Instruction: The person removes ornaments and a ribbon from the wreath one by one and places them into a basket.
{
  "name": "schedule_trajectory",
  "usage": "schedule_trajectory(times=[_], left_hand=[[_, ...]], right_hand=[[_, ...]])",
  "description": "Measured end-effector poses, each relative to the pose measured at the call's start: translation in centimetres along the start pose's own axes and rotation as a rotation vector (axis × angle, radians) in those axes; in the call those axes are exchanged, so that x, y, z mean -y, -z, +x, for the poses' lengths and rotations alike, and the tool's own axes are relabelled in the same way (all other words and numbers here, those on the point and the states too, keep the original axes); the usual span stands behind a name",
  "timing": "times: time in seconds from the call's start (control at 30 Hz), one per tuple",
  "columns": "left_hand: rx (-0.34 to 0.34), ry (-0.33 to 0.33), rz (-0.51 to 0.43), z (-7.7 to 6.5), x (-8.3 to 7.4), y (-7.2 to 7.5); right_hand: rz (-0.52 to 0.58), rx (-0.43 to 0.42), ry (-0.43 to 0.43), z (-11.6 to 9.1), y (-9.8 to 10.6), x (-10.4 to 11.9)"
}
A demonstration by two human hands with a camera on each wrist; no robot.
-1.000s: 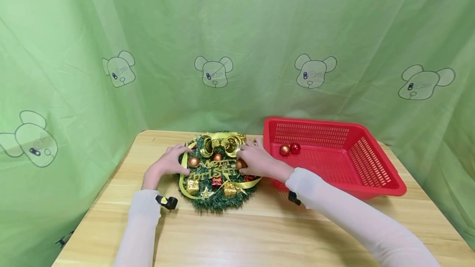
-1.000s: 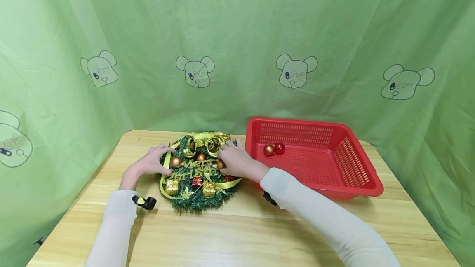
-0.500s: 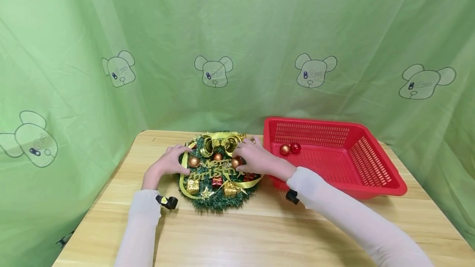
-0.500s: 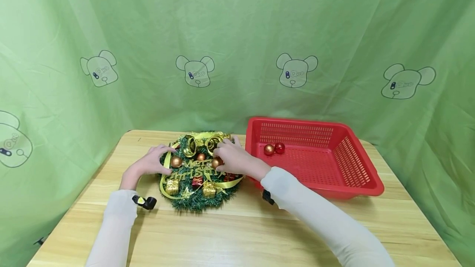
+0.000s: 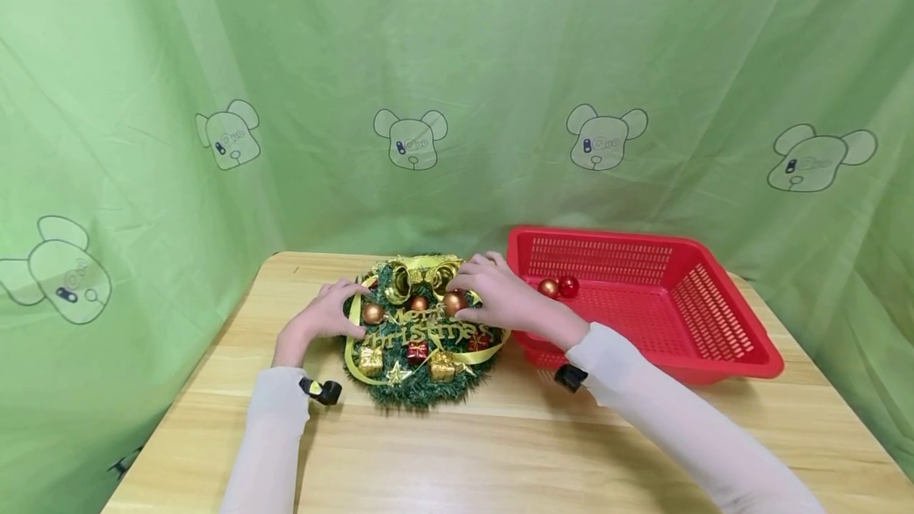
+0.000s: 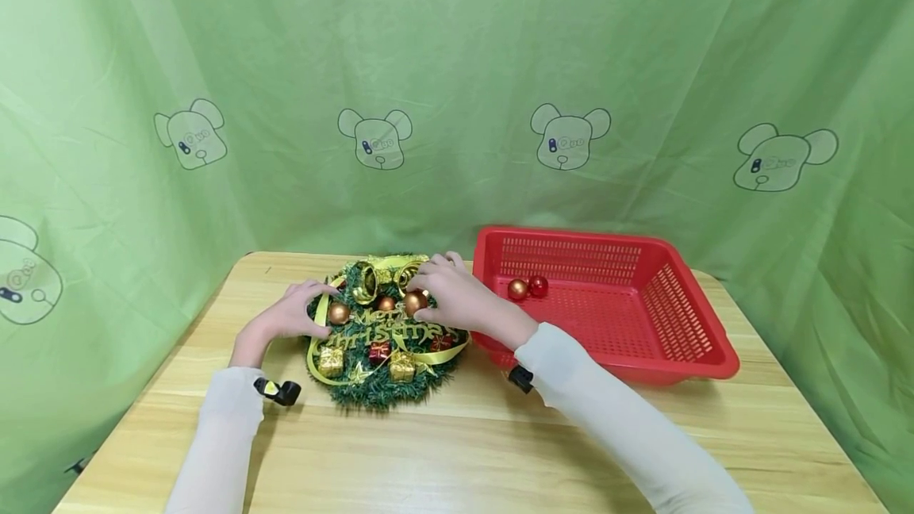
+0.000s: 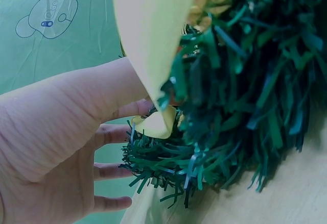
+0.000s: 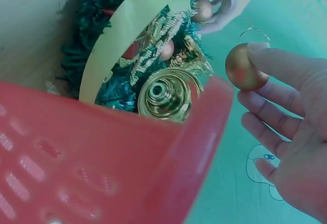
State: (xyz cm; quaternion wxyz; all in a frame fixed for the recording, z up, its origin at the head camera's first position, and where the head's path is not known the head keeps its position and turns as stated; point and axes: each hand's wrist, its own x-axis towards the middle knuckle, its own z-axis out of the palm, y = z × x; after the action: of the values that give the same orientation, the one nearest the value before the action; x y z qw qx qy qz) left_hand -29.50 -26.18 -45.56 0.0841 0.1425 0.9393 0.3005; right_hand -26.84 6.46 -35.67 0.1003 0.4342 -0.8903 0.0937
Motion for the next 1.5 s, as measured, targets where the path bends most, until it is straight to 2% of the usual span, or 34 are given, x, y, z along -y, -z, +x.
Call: schedule_trajectory(times=[0.33, 0.73, 1.13, 1.5], left_hand=[[0.001, 0.001, 0.009, 0.0, 0.2, -0.1], [0.001, 0.005, -0.008, 0.0, 0.1, 0.0], [0.006, 0.002, -0.008, 0.0, -0.1, 0.0], [0.006, 0.005, 0.0, -0.1, -0.1, 0.0]], right_hand=[[0.003, -0.09, 0.034, -0.8, 1.2, 0.2], [-0.005, -0.154, 0.042, -1.3, 4.8, -0.1], [-0.044, -0.147, -0.009, -2.8, 8.0, -2.1], [-0.097, -0.129, -0.051, -4.1, 9.5, -3.9]])
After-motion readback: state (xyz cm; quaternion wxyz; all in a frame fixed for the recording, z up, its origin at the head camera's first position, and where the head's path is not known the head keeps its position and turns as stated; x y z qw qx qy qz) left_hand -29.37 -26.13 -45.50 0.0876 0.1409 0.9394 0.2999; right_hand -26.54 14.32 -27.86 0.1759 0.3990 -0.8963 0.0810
